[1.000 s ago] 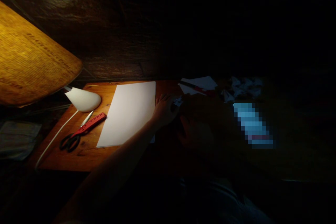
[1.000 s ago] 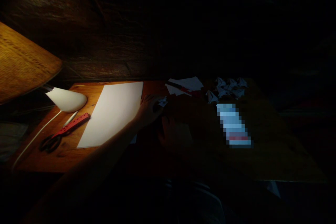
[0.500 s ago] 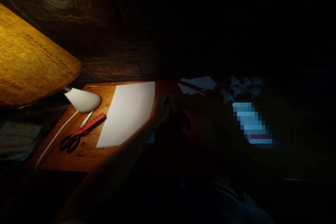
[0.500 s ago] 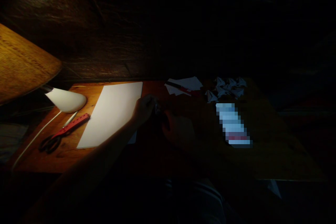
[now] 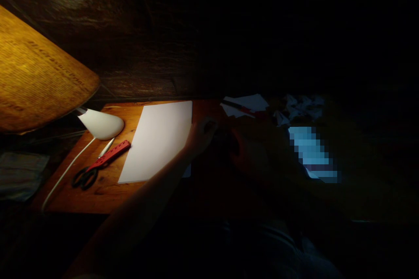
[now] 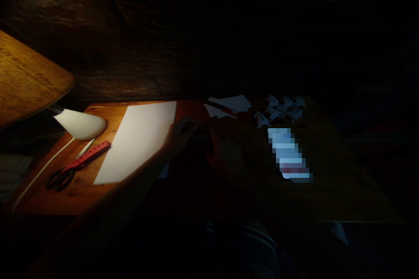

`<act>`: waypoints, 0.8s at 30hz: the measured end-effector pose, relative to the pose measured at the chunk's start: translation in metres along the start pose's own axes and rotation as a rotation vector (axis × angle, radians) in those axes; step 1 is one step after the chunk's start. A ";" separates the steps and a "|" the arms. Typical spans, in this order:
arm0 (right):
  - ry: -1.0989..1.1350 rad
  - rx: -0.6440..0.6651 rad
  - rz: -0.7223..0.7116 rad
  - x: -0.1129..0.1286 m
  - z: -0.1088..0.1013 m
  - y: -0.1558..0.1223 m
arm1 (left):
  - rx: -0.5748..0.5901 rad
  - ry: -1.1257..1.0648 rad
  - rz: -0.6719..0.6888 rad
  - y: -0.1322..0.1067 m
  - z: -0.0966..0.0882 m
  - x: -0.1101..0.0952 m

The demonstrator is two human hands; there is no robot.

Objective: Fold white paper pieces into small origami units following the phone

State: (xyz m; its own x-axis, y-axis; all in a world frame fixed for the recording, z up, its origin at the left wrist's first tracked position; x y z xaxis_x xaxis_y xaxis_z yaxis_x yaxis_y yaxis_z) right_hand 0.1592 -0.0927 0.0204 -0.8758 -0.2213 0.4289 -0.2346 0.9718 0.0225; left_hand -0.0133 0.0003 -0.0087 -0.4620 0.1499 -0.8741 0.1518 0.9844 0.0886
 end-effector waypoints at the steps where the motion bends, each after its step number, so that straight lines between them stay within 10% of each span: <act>1: 0.001 -0.005 0.008 -0.001 0.000 0.001 | 0.006 -0.016 -0.013 0.001 0.000 0.002; 16: 0.042 -0.170 -0.065 -0.017 0.001 0.005 | 0.171 -0.195 -0.071 -0.001 0.002 0.002; 24: -0.166 -0.022 -0.132 0.002 -0.003 -0.004 | -0.130 -0.129 -0.040 0.002 -0.004 0.002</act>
State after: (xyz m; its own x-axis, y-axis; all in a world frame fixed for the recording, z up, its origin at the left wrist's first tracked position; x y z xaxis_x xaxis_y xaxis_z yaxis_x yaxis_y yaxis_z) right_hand 0.1599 -0.0971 0.0238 -0.8961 -0.3552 0.2660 -0.3440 0.9347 0.0894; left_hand -0.0170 0.0024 -0.0081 -0.3484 0.1056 -0.9314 0.0178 0.9942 0.1060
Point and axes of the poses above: each hand's wrist, its own y-axis towards the middle knuckle, its own z-axis out of the palm, x = y × z, the point moved 1 cm from there along y, towards the middle knuckle, and after that the axes turned 11 degrees about -z, right-handed, at the moved point
